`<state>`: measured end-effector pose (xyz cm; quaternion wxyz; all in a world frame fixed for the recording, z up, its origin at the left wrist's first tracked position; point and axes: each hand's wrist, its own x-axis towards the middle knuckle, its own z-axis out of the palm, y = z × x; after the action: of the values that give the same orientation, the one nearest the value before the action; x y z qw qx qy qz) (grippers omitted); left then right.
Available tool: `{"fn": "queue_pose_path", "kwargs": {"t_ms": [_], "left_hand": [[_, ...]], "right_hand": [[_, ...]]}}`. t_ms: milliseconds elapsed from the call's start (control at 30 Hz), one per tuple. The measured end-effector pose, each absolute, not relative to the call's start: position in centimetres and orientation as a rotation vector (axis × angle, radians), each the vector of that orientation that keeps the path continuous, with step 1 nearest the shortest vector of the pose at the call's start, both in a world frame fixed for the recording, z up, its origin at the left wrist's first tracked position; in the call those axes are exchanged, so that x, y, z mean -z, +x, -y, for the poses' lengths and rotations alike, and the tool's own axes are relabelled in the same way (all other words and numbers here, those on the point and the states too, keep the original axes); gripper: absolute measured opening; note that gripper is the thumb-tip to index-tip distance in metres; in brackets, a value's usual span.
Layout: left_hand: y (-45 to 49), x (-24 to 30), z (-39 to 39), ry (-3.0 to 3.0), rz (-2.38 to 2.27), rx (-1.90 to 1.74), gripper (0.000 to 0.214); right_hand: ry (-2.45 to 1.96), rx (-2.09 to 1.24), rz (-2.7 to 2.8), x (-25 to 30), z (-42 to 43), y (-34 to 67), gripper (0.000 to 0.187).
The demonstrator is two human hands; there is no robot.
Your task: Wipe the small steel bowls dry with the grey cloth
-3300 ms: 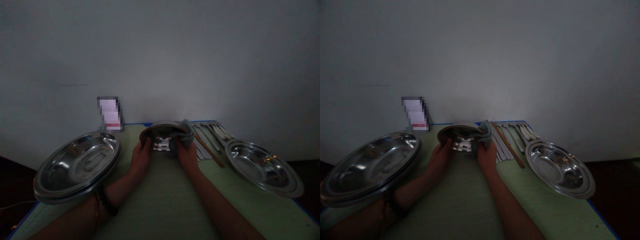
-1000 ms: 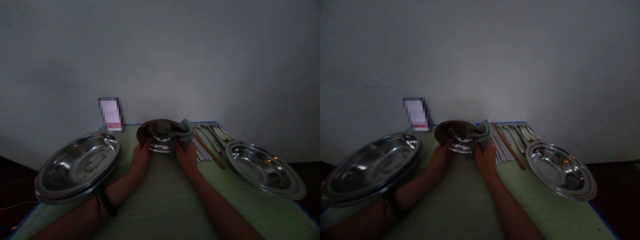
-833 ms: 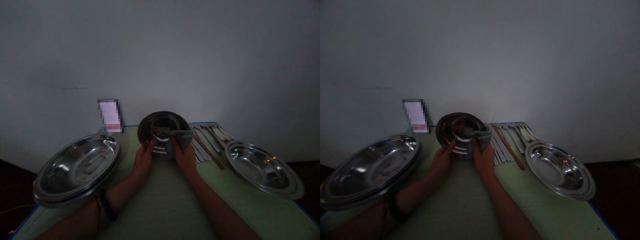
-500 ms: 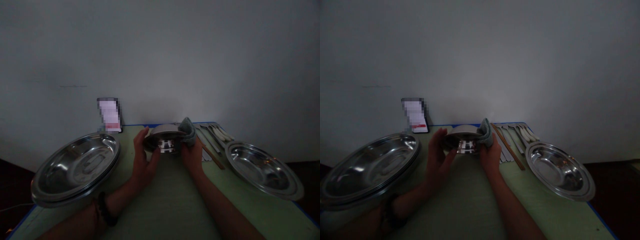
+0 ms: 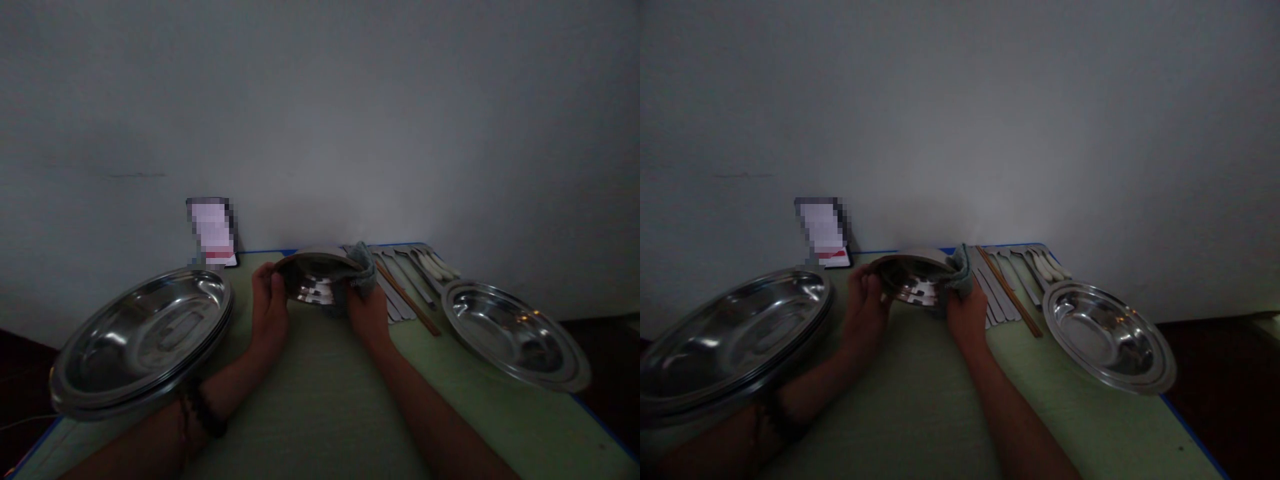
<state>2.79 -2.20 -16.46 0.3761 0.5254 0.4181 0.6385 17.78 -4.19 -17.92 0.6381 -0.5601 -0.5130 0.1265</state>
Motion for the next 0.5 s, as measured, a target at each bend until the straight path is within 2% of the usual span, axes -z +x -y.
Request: {"fn": "queue_pose_path", "kwargs": {"t_ms": [200, 367, 500], "left_hand": [[3.2, 16.8, 2.3, 1.270, -1.045, -1.448, 0.025], [2.8, 15.8, 2.8, 1.339, -1.097, -1.434, 0.019], [3.0, 15.8, 2.7, 1.299, -1.160, -1.440, 0.026]], "right_hand": [[-1.250, -0.140, 1.075, 16.9, 4.3, 19.1, 0.020], [-1.273, -0.237, 1.069, 16.2, 4.5, 18.9, 0.024], [-1.255, -0.220, 1.080, 16.4, 4.6, 18.1, 0.028]]}}
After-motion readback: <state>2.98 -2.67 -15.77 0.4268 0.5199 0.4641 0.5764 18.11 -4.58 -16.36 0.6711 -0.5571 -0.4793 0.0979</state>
